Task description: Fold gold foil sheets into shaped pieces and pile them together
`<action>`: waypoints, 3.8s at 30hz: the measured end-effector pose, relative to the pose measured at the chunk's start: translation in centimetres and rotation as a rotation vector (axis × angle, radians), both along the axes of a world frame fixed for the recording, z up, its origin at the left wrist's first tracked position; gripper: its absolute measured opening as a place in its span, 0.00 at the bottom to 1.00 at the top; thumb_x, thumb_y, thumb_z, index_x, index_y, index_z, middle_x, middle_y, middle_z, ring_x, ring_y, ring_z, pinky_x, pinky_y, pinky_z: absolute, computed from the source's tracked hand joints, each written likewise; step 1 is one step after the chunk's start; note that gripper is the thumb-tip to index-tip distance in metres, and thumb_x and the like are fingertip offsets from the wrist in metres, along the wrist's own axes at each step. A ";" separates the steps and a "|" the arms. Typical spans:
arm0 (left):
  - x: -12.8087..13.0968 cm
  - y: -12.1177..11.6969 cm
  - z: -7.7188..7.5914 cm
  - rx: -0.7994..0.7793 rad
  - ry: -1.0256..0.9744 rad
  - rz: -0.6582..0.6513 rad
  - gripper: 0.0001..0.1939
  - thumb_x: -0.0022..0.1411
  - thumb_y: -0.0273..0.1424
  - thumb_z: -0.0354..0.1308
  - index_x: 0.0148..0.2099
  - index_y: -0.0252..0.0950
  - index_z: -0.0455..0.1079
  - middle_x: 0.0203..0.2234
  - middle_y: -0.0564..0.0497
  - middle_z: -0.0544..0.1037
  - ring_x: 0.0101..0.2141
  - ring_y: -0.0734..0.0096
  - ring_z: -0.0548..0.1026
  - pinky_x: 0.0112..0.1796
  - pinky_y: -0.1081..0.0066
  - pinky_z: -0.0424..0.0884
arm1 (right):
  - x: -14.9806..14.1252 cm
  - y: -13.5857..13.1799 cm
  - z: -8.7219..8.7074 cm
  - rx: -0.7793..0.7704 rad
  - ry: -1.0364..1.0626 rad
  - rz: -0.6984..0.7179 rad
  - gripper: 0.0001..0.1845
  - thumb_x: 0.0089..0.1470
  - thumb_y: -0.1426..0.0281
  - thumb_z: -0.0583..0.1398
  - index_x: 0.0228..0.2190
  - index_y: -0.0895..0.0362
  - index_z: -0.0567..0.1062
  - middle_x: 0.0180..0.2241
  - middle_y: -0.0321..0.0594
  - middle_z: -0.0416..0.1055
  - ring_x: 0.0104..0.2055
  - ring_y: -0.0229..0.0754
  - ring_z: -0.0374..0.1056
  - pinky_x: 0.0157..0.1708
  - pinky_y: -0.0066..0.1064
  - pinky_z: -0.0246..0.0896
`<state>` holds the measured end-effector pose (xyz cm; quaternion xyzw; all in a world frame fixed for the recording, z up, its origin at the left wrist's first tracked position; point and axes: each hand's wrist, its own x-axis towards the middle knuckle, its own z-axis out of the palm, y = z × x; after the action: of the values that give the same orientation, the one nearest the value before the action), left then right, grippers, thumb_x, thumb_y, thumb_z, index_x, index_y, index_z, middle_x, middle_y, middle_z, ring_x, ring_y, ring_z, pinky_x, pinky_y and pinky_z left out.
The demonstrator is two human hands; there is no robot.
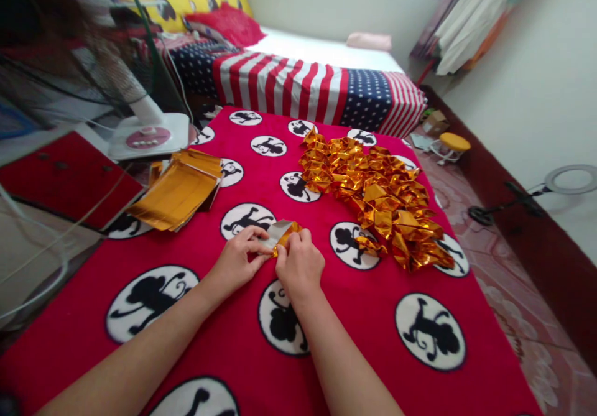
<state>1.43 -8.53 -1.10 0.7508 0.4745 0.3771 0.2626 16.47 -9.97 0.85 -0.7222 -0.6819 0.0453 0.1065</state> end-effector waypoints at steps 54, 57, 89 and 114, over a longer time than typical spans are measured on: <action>-2.7 3.6 0.9 0.275 0.325 -0.317 0.12 0.62 0.26 0.59 0.43 0.47 0.78 0.40 0.50 0.77 0.43 0.65 0.70 0.46 0.64 0.64 | 0.6 0.0 -1.5 0.235 0.496 0.155 0.04 0.55 0.74 0.60 0.31 0.55 0.76 0.34 0.41 0.68 0.40 0.44 0.65 0.43 0.35 0.61; -2.5 3.9 1.3 0.298 0.345 -0.350 0.09 0.62 0.29 0.60 0.42 0.48 0.79 0.39 0.50 0.77 0.42 0.66 0.71 0.46 0.64 0.64 | 0.5 -0.1 -1.5 0.230 0.470 0.152 0.04 0.54 0.75 0.60 0.32 0.56 0.75 0.35 0.41 0.68 0.40 0.44 0.64 0.42 0.35 0.60; -1.8 4.3 0.9 0.181 0.320 -0.249 0.07 0.64 0.32 0.58 0.36 0.40 0.77 0.34 0.51 0.78 0.41 0.65 0.71 0.43 0.64 0.62 | 0.4 0.0 -1.7 0.234 0.489 0.115 0.02 0.54 0.74 0.61 0.31 0.56 0.75 0.34 0.40 0.69 0.40 0.45 0.64 0.41 0.35 0.59; -0.7 3.4 1.1 0.115 0.323 -0.025 0.03 0.59 0.32 0.63 0.33 0.40 0.76 0.33 0.51 0.78 0.38 0.64 0.72 0.41 0.63 0.65 | 0.1 0.0 -1.4 0.201 0.443 0.073 0.04 0.54 0.75 0.59 0.31 0.55 0.72 0.35 0.41 0.69 0.40 0.46 0.64 0.41 0.36 0.57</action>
<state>0.75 -5.13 -0.04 0.8212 0.4789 0.2747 0.1444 16.53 -9.95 -0.58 -0.6555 -0.6684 0.1385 0.3230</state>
